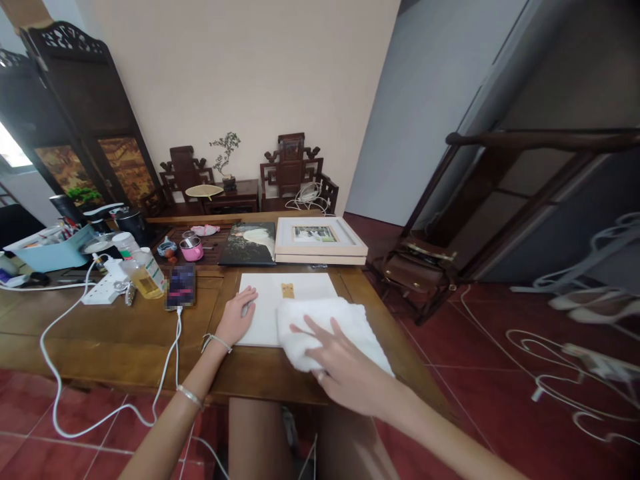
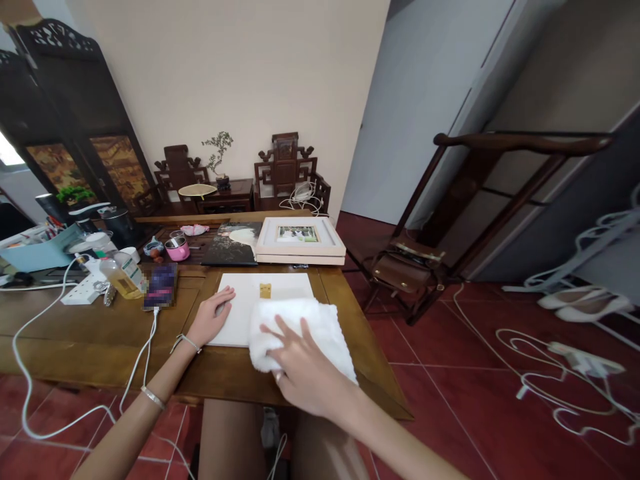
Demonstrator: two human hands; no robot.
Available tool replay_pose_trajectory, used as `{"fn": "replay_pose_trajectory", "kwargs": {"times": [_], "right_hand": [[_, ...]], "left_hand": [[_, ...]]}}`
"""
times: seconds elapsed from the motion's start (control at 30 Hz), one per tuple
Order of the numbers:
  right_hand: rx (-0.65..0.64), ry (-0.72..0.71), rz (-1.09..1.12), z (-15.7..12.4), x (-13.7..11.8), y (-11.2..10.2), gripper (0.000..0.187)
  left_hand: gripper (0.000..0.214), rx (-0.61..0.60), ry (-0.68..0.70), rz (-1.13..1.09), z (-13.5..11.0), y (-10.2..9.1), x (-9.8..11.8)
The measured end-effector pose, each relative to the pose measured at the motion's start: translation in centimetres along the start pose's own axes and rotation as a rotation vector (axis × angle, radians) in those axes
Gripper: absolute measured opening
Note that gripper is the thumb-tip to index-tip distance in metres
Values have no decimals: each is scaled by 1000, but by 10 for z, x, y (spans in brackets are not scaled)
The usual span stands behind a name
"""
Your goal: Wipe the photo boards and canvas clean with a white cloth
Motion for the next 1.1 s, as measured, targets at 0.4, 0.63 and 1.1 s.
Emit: {"fn": "replay_pose_trajectory", "kwargs": {"times": [0.4, 0.63, 1.1], "right_hand": [[104, 189, -75, 105, 46, -26, 41], [132, 99, -138, 83, 15, -6, 36], [81, 143, -199, 95, 7, -10, 39]], "left_hand": [[31, 2, 16, -9, 0, -1, -2], [32, -4, 4, -11, 0, -1, 0], [33, 1, 26, -8, 0, 0, -1]]}}
Point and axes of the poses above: each hand's wrist, its own z-axis towards the middle knuckle, its own y-axis out of the palm, x = y × z, the point moved 6 cm from there along z, towards the middle knuckle, and after that the axes turned 2 degrees about z, right-handed, at the moved point
